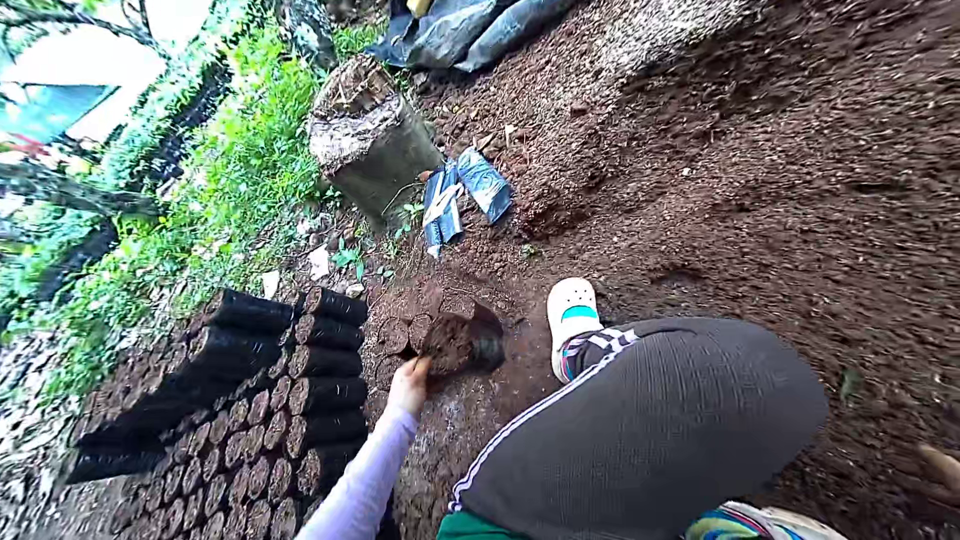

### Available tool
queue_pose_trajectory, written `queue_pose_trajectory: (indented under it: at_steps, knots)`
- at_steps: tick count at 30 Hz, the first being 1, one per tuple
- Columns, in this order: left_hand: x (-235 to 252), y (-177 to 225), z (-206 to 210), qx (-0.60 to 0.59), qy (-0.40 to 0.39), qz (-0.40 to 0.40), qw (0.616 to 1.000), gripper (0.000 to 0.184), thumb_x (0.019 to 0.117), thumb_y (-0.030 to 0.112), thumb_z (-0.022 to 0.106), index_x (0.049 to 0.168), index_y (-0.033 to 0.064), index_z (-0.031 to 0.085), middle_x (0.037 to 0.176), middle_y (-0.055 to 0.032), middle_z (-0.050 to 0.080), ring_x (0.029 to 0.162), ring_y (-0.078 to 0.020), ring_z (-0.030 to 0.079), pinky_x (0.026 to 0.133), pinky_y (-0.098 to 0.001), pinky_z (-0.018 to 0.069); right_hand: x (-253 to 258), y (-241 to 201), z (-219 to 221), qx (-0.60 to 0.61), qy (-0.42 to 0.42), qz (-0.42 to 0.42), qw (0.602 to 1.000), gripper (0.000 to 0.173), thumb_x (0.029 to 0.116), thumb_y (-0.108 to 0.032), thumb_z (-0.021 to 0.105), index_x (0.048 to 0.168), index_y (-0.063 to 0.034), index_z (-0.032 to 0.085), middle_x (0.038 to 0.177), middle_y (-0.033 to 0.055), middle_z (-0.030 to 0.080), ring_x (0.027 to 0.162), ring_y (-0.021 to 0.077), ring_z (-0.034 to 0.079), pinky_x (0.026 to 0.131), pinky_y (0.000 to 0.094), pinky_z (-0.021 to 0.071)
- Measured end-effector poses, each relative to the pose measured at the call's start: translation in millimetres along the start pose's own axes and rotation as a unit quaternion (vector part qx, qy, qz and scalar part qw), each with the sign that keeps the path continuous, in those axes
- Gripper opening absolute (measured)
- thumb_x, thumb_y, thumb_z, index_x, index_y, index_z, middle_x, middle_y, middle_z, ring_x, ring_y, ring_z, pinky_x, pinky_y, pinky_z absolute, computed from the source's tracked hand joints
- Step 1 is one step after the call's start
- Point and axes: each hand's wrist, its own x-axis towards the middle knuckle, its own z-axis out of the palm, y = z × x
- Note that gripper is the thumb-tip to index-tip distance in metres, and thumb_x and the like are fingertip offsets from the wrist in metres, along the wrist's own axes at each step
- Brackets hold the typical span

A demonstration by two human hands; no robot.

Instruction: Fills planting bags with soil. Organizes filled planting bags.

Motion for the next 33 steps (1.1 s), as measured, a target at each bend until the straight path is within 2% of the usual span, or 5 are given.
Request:
queue_pose_trajectory:
  at_steps: [10,23,26,29,33]
  knots:
    - [26,-110,-7,-0.146,0.166,-0.127,0.967,0.039,0.1141,0.021,0.036,0.137,-0.0080,0.050,0.122,-0.0287,0.063,0.094,-0.0289,0.072,0.080,-0.0406,0.0608,-7,1,7,-0.030,0.051,0.020,0.998,0.052,0.1129,-0.034,0.037,0.153,-0.0013,0.039,0.138,0.0279,0.057,0.111,0.0347,0.066,0.093,0.0504,0.0523]
    - [77,-112,-35,-0.025,0.003,-0.355,0.934,0.076,0.1040,0.064,0.042,0.144,0.0001,0.044,0.128,-0.0207,0.065,0.106,-0.0267,0.066,0.090,-0.0421,0.0527,-6,6,17,-0.045,0.046,0.022,0.998,0.047,0.1128,-0.033,0.038,0.150,-0.0047,0.042,0.136,0.0246,0.057,0.105,0.0291,0.065,0.088,0.0466,0.0525]
    - [81,-129,-35,-0.027,-0.027,-0.379,0.925,0.072,0.1022,0.067,0.043,0.133,0.0028,0.055,0.115,-0.0146,0.067,0.093,-0.0200,0.065,0.082,-0.0357,0.0524,-10,6,21,-0.060,0.042,0.039,0.997,0.049,0.1127,-0.033,0.039,0.152,-0.0041,0.040,0.140,0.0251,0.057,0.110,0.0314,0.066,0.091,0.0481,0.0527]
    - [79,-141,-27,-0.087,-0.004,-0.363,0.928,0.054,0.1039,0.063,0.044,0.095,0.0111,0.057,0.075,-0.0014,0.062,0.060,-0.0101,0.059,0.055,-0.0253,0.0492,-13,2,21,-0.065,0.040,0.041,0.996,0.048,0.1129,-0.033,0.039,0.151,-0.0047,0.042,0.138,0.0236,0.058,0.109,0.0300,0.066,0.090,0.0473,0.0526]
    - [82,-129,-22,-0.092,0.007,-0.311,0.946,0.044,0.1099,0.045,0.044,0.087,0.0094,0.055,0.062,0.0008,0.056,0.046,-0.0068,0.052,0.044,-0.0218,0.0445,-6,4,21,-0.055,0.046,0.028,0.997,0.048,0.1132,-0.033,0.038,0.150,-0.0030,0.043,0.136,0.0260,0.059,0.108,0.0339,0.066,0.090,0.0506,0.0522]
